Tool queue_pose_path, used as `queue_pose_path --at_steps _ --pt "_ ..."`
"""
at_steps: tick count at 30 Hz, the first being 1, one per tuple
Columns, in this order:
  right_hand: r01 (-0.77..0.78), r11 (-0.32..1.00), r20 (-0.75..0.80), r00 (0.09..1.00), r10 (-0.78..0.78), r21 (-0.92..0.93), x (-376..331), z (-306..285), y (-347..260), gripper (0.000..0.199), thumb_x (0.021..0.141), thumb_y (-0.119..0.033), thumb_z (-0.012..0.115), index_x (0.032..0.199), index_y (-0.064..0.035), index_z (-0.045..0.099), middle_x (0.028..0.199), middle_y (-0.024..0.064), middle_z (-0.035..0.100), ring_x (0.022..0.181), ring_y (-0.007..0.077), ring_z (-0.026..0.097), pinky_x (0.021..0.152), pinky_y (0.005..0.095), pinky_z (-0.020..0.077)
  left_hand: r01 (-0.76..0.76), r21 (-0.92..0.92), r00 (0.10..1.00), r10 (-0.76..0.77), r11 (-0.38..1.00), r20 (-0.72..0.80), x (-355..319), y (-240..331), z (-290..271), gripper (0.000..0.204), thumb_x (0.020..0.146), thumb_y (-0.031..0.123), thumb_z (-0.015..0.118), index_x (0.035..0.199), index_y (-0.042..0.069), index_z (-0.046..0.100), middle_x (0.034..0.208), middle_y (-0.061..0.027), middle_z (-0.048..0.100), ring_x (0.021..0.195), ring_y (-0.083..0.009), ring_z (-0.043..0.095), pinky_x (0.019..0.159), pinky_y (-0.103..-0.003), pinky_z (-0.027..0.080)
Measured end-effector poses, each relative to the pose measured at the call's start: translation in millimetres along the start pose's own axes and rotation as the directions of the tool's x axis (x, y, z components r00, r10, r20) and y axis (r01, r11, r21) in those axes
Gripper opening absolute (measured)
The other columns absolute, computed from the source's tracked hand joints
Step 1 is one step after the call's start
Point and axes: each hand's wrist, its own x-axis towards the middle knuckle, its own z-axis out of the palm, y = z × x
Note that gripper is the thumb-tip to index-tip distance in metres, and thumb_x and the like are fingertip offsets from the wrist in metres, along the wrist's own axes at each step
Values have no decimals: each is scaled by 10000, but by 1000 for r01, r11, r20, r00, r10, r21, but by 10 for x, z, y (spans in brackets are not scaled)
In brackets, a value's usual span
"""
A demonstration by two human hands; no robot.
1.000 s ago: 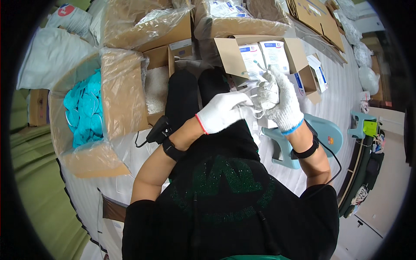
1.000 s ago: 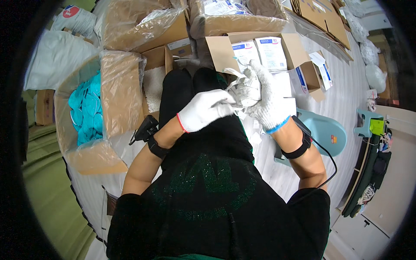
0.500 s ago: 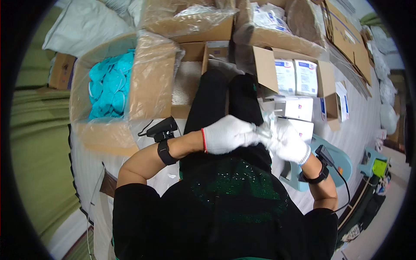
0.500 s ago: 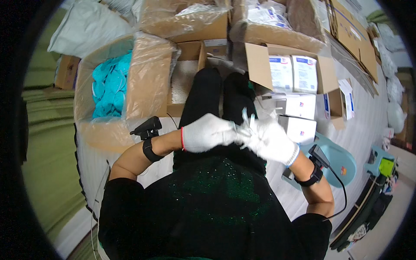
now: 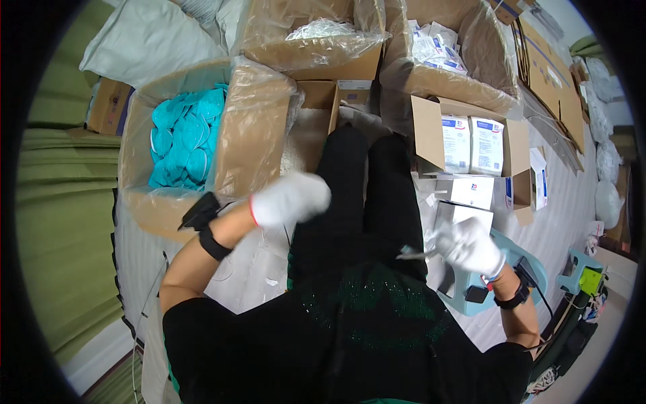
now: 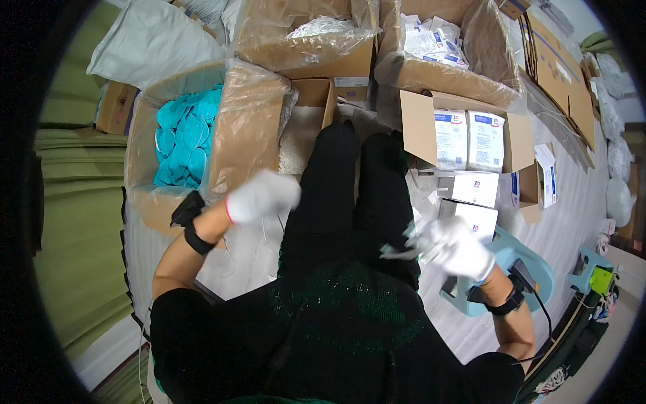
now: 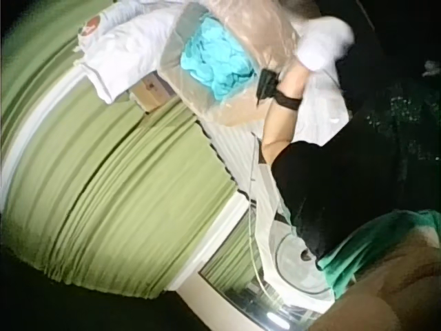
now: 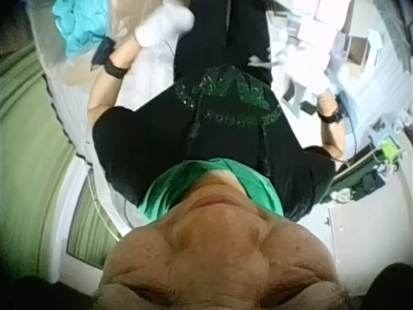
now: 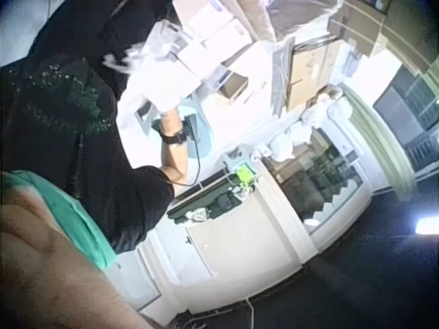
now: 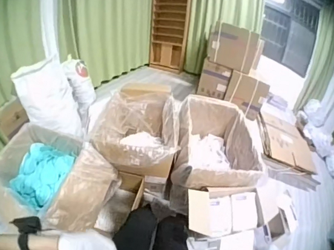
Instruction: Unpacking hygiene masks from individual wrappers and organizing them into a container.
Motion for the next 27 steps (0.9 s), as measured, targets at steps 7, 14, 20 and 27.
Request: queue_pose_path --at_steps 7,14,20,27 --pt "149 851 -386 920 67 504 502 193 -112 154 973 -254 563 928 -107 570 712 -22 544 528 46 462 431 177 341 947 113 321 -851 302 -416 53 -991 70 664 864 288 672 1383 -18 395 1276 -208 570 1164 -253 570 974 -342 456" --pt "165 781 -188 980 -62 603 1001 558 19 215 947 -247 593 963 -33 587 759 31 596 555 79 535 466 201 425 206 -924 910 -285 -322 302 966 -197 1112 760 945 665 248 1397 72 393 1322 -134 530 1219 -235 523 971 -383 482" --pt "231 837 -276 956 -100 497 936 373 191 231 965 -255 563 922 -33 611 766 36 605 565 90 537 477 220 415 465 -853 740 -633 238 227 1037 -15 1024 453 1019 413 405 1254 55 553 936 -12 617 641 -51 520 532 -181 406" --pt "267 369 -283 959 -10 890 1113 448 110 453 991 -437 455 1060 -5 572 994 146 643 966 266 612 911 381 469 541 -281 725 -609 793 -322 1409 206 1211 900 687 367 813 1370 -35 387 1246 -226 574 1174 -315 563 1005 -344 431"
